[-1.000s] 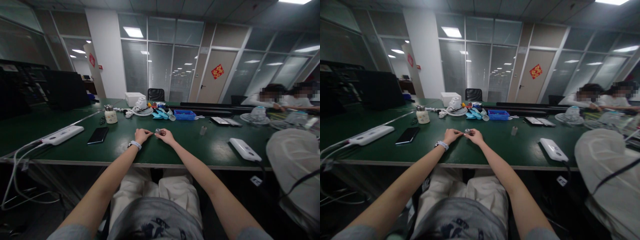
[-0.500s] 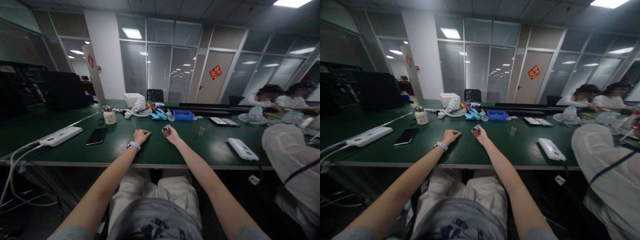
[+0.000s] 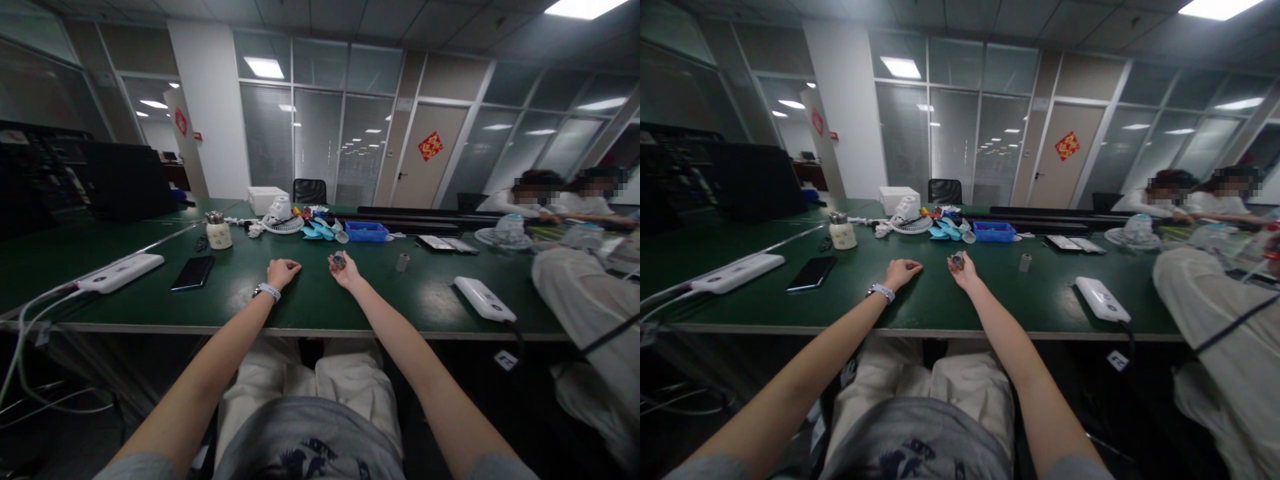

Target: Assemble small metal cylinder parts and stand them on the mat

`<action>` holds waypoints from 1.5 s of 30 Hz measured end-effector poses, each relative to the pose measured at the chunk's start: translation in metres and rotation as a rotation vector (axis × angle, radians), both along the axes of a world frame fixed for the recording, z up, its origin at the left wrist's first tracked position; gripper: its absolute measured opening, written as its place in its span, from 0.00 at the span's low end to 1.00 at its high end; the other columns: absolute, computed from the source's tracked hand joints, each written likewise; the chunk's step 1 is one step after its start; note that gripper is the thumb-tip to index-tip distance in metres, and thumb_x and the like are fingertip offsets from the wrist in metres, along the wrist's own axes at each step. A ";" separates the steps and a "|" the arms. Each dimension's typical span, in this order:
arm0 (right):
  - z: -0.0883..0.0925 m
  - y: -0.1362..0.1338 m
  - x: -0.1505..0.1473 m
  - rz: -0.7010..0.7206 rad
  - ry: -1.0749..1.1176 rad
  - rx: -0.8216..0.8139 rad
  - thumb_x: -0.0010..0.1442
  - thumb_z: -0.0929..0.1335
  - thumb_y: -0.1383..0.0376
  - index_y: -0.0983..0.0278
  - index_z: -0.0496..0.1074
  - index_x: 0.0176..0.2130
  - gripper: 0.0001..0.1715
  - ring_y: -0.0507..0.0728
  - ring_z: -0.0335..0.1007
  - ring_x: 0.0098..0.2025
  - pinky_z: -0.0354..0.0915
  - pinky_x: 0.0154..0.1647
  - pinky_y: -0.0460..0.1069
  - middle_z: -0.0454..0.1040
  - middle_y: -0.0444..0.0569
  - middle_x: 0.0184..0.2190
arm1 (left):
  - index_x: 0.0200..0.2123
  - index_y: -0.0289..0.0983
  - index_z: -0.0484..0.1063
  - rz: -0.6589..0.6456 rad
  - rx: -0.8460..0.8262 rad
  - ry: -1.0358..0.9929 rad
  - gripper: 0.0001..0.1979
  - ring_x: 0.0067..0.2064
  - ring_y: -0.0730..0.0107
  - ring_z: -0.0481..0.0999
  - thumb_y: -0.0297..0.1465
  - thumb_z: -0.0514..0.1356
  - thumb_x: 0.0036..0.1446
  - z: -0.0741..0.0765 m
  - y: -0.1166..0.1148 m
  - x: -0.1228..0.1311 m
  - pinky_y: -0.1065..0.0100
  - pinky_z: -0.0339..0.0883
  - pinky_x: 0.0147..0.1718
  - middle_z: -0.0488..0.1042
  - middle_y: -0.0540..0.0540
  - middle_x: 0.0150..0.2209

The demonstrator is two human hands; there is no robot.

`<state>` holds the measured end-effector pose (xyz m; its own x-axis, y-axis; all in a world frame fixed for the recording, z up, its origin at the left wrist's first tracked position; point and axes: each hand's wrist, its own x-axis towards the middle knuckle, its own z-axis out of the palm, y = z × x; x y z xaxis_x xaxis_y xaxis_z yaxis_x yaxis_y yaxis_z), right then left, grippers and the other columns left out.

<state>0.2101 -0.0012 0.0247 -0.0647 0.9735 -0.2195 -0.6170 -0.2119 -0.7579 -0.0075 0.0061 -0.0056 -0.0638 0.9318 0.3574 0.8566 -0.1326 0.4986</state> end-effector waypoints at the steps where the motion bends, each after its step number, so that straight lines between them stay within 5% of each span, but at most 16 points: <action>1: 0.001 -0.001 0.000 -0.004 0.021 -0.009 0.68 0.57 0.56 0.65 0.69 0.30 0.23 0.48 0.69 0.21 0.67 0.25 0.42 0.75 0.47 0.24 | 0.40 0.47 0.80 -0.002 0.008 -0.007 0.17 0.46 0.55 0.73 0.47 0.58 0.54 0.000 0.000 0.000 0.60 0.64 0.46 0.80 0.47 0.40; 15: -0.001 0.000 0.000 0.016 0.118 -0.036 0.68 0.57 0.55 0.67 0.70 0.34 0.23 0.48 0.70 0.20 0.69 0.24 0.41 0.76 0.48 0.22 | 0.39 0.39 0.68 0.226 0.002 -0.129 0.12 0.41 0.58 0.74 0.40 0.51 0.60 0.004 0.002 0.006 0.64 0.63 0.37 0.76 0.41 0.36; 23: -0.002 0.001 -0.007 0.014 0.016 0.010 0.67 0.59 0.57 0.66 0.67 0.35 0.17 0.51 0.75 0.28 0.71 0.27 0.43 0.76 0.50 0.28 | 0.33 0.41 0.65 0.200 0.008 -0.128 0.07 0.37 0.60 0.74 0.35 0.50 0.60 0.005 0.001 0.006 0.67 0.59 0.32 0.74 0.45 0.31; 27: -0.009 0.008 -0.011 -0.113 -0.164 0.152 0.64 0.64 0.61 0.64 0.66 0.38 0.07 0.52 0.75 0.30 0.73 0.33 0.47 0.75 0.46 0.28 | 0.32 0.42 0.64 0.191 0.027 -0.135 0.07 0.35 0.61 0.74 0.35 0.50 0.60 0.005 0.000 0.006 0.67 0.58 0.31 0.74 0.46 0.30; 34: -0.022 0.013 0.004 -0.381 -0.949 0.612 0.50 0.71 0.48 0.61 0.67 0.44 0.27 0.55 0.73 0.33 0.70 0.39 0.52 0.75 0.45 0.31 | 0.32 0.42 0.64 0.176 0.038 -0.150 0.06 0.34 0.63 0.73 0.35 0.50 0.59 0.005 0.000 0.005 0.68 0.57 0.30 0.74 0.47 0.30; 45: -0.022 0.008 0.004 -0.419 -1.164 0.956 0.49 0.73 0.62 0.61 0.70 0.42 0.19 0.57 0.70 0.42 0.66 0.46 0.53 0.73 0.48 0.41 | 0.30 0.42 0.63 0.174 0.049 -0.159 0.06 0.32 0.64 0.71 0.35 0.50 0.58 0.005 0.000 0.006 0.69 0.55 0.29 0.72 0.48 0.29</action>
